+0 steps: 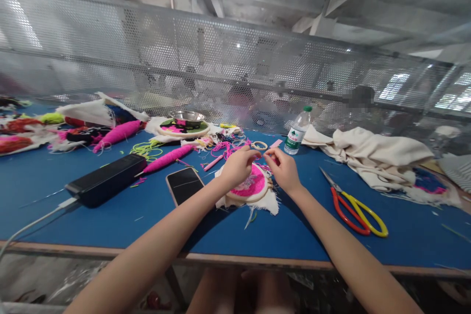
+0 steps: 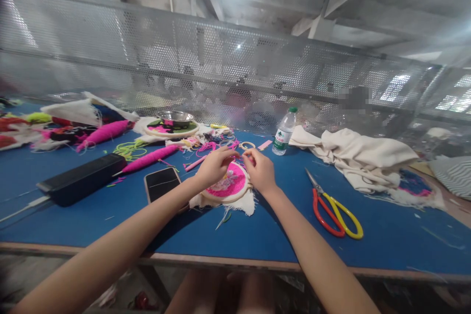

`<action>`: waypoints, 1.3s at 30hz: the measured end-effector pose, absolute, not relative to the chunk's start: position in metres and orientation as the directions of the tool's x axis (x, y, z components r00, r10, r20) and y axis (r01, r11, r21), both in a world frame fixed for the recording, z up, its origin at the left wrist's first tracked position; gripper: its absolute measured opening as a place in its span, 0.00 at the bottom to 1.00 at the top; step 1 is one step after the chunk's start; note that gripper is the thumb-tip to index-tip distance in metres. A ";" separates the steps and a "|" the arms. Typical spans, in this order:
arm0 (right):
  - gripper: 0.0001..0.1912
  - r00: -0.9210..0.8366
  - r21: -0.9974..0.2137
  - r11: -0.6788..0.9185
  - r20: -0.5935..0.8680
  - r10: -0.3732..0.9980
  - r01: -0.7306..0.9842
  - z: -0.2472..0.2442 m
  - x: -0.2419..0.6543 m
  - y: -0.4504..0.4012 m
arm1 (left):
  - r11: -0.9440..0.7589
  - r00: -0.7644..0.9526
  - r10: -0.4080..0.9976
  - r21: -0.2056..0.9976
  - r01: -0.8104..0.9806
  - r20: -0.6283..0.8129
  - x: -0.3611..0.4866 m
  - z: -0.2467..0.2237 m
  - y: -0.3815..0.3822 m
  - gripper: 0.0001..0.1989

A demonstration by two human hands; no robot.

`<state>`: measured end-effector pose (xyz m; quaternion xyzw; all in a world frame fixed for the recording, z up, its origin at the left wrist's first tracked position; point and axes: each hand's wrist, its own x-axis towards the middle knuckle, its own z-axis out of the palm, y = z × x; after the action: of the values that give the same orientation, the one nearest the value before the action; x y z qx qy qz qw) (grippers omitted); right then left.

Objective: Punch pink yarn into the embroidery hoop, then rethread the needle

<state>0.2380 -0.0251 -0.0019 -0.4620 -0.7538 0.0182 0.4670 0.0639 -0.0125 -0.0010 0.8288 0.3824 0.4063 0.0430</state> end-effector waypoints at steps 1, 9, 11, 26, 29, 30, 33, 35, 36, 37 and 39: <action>0.08 -0.141 -0.435 0.566 0.693 0.707 0.701 -0.002 0.238 -0.025 | -0.700 0.370 0.672 0.387 0.600 0.642 0.064 -0.001 -0.012 0.18; 0.08 -0.195 -0.390 0.570 0.676 0.710 0.723 -0.006 0.234 -0.027 | -0.680 0.358 0.682 0.374 0.630 0.638 0.063 0.001 -0.012 0.18; 0.08 -0.191 -0.394 0.572 0.680 0.708 0.719 -0.006 0.234 -0.027 | -0.681 0.363 0.679 0.362 0.636 0.639 0.063 0.000 -0.013 0.18; 0.10 -0.149 -0.461 0.564 0.670 0.728 0.686 -0.005 0.235 -0.026 | -0.707 0.369 0.662 0.381 0.596 0.652 0.063 0.001 -0.012 0.17; 0.10 -0.136 -0.467 0.558 0.671 0.729 0.686 -0.006 0.234 -0.027 | -0.718 0.369 0.654 0.390 0.576 0.660 0.063 0.001 -0.013 0.16; 0.10 -0.132 -0.472 0.557 0.671 0.730 0.683 -0.006 0.233 -0.028 | -0.721 0.369 0.653 0.393 0.570 0.662 0.063 0.000 -0.013 0.16; 0.10 -0.129 -0.488 0.560 0.666 0.735 0.670 -0.007 0.231 -0.028 | -0.718 0.380 0.651 0.372 0.588 0.657 0.063 0.000 -0.014 0.15; 0.09 -0.142 -0.486 0.567 0.663 0.735 0.665 -0.007 0.231 -0.029 | -0.712 0.396 0.647 0.331 0.619 0.651 0.063 -0.001 -0.014 0.16; 0.09 -0.152 -0.482 0.571 0.662 0.734 0.664 -0.007 0.230 -0.029 | -0.710 0.404 0.644 0.310 0.633 0.650 0.063 -0.001 -0.014 0.16; 0.09 -0.161 -0.476 0.576 0.662 0.732 0.664 -0.006 0.230 -0.030 | -0.707 0.409 0.641 0.293 0.644 0.649 0.062 -0.001 -0.015 0.16; 0.09 -0.175 -0.471 0.587 0.663 0.728 0.659 -0.005 0.229 -0.031 | -0.703 0.411 0.640 0.278 0.655 0.649 0.062 -0.001 -0.015 0.15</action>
<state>0.2292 -0.0313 -0.0054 -0.4528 -0.7654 0.0379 0.4556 0.0624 -0.0150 -0.0014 0.8399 0.3855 0.3819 -0.0097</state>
